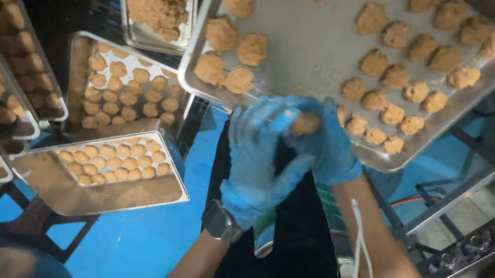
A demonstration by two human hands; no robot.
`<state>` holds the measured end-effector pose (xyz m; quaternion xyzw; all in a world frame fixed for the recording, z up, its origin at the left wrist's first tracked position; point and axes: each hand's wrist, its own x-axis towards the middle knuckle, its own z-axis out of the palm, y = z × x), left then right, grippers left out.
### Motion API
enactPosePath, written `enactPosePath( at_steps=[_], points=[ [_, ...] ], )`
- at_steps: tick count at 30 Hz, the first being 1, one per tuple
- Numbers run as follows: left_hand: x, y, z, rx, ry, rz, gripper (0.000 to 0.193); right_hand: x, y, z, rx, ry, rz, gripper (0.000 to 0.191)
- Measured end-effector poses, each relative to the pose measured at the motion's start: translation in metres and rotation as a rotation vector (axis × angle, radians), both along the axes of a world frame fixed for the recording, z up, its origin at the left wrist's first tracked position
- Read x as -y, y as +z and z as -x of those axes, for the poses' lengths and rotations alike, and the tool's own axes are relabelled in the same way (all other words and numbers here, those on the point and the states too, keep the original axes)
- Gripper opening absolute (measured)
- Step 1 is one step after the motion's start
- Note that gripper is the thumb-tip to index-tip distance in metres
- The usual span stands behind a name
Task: The person wearing blue gloves takes portions of a brown dough-like mixture from a tray, rolls and shapes each portion between both hands, and places the shaped pieces onto trays, filling the empty spots on the trays.
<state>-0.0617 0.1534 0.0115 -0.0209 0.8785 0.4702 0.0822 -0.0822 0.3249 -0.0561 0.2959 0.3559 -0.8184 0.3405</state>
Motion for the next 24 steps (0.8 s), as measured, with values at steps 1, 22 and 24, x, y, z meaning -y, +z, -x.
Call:
enactPosePath(
  at_steps=[1, 22, 24],
  points=[
    [-0.002, 0.000, 0.002, 0.023, -0.002, -0.043, 0.063, -0.015, 0.000, 0.001, -0.145, 0.078, -0.243, 0.048],
    [-0.026, -0.052, 0.016, 0.189, 0.188, -0.111, 0.040, -0.073, -0.087, 0.044, -1.049, 0.806, -1.693, 0.070],
    [-0.018, -0.060, 0.016, 0.097, 0.238, -0.078, 0.037, -0.071, -0.086, 0.061, -1.005, 0.924, -1.675, 0.068]
  ],
)
